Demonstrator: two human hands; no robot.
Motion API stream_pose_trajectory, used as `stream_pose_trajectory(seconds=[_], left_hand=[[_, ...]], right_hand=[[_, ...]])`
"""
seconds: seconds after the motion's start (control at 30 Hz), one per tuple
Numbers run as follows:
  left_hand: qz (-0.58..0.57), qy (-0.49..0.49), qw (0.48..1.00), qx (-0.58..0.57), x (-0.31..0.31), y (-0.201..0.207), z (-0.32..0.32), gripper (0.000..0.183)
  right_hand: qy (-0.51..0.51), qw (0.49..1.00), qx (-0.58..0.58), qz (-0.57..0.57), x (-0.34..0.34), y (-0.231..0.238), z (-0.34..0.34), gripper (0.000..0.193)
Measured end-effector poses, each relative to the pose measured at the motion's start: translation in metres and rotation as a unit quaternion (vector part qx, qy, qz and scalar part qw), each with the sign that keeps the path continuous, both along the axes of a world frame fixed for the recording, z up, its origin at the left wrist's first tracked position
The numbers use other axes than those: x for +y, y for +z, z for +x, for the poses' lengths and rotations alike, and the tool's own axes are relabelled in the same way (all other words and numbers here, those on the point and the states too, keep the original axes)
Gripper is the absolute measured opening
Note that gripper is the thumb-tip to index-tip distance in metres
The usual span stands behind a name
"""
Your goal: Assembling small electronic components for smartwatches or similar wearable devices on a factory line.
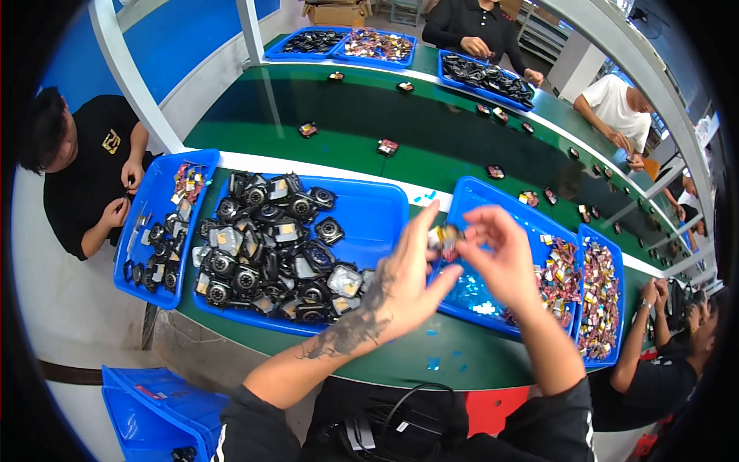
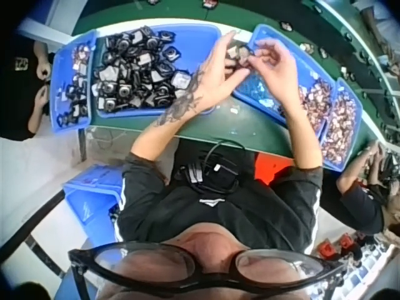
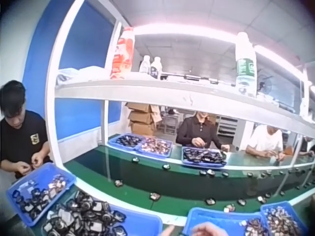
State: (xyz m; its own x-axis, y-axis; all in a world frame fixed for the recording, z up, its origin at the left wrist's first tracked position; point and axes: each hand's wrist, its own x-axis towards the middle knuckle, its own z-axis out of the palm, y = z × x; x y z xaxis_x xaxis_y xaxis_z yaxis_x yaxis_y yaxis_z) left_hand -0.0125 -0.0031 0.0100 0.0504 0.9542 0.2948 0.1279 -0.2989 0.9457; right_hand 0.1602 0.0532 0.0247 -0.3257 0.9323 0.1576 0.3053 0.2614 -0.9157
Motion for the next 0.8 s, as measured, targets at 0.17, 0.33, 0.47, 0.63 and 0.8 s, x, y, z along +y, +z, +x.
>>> stream_pose_trajectory(seconds=[0.17,0.33,0.47,0.63,0.8], left_hand=[[-0.045,0.039,0.903,0.425,0.008,0.04,-0.084,0.025],[0.129,0.024,0.836,0.533,-0.014,0.008,-0.101,0.034],[0.072,0.01,0.845,0.53,-0.012,0.019,-0.098,0.023],[-0.087,-0.07,0.941,0.319,0.003,0.04,-0.081,0.02],[-0.157,-0.087,0.981,-0.077,0.013,0.041,-0.045,0.028]], right_hand=[[0.011,0.99,-0.039,-0.133,0.133,0.005,0.0,0.035],[-0.116,0.976,-0.151,-0.107,0.223,-0.051,-0.014,0.037],[-0.125,0.927,-0.351,0.033,0.219,-0.055,-0.013,0.039],[-0.168,0.913,-0.359,0.092,0.206,-0.007,0.055,0.032],[-0.006,0.91,-0.408,0.073,0.127,0.051,0.111,0.012]])
